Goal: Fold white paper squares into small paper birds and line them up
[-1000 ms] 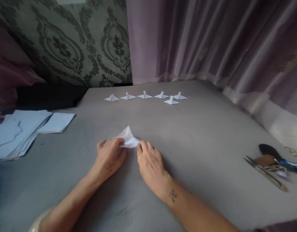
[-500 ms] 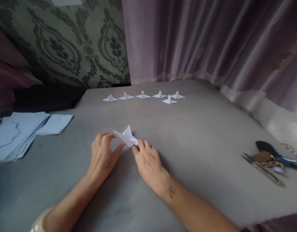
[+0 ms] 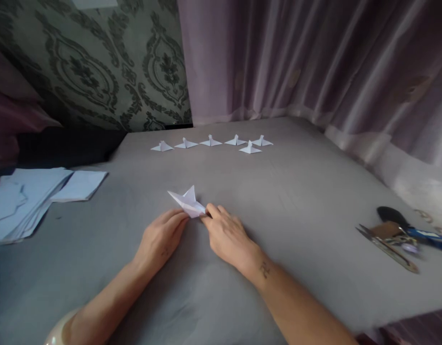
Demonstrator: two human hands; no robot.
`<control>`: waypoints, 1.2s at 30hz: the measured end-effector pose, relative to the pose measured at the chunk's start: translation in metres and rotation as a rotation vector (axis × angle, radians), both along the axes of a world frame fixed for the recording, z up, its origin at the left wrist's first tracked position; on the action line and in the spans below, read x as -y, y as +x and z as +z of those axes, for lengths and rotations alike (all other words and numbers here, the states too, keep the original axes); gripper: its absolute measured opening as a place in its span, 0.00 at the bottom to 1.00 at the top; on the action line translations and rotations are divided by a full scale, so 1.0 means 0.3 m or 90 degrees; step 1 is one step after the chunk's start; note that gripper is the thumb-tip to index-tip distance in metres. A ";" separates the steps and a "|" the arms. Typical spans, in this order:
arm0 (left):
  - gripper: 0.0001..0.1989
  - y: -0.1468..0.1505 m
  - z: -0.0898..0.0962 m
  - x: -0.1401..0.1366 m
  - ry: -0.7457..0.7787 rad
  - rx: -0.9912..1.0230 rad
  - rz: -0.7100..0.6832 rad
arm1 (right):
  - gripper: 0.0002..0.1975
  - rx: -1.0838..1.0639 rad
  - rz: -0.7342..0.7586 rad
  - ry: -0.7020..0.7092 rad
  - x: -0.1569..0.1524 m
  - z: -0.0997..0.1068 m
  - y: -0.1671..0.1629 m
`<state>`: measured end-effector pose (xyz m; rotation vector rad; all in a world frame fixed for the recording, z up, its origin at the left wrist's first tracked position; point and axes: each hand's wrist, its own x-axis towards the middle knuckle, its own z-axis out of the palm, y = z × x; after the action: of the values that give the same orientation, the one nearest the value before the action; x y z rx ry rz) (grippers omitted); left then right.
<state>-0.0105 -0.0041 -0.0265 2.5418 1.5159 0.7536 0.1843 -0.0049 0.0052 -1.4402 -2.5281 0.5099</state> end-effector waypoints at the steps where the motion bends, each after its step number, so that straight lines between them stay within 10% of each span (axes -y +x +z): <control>1: 0.10 0.001 0.002 0.004 0.002 0.003 0.004 | 0.19 -0.001 0.000 0.000 0.000 0.001 0.001; 22: 0.13 0.014 0.017 0.004 -0.013 -0.077 -0.037 | 0.22 -0.089 -0.005 -0.062 -0.036 -0.026 0.028; 36: 0.15 0.009 0.004 0.002 -0.022 -0.163 -0.113 | 0.10 -0.288 -0.234 -0.093 -0.092 -0.098 0.002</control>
<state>-0.0078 -0.0047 -0.0252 2.7856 1.3260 0.3882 0.1848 0.0225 -0.0243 -1.5757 -1.8626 0.8518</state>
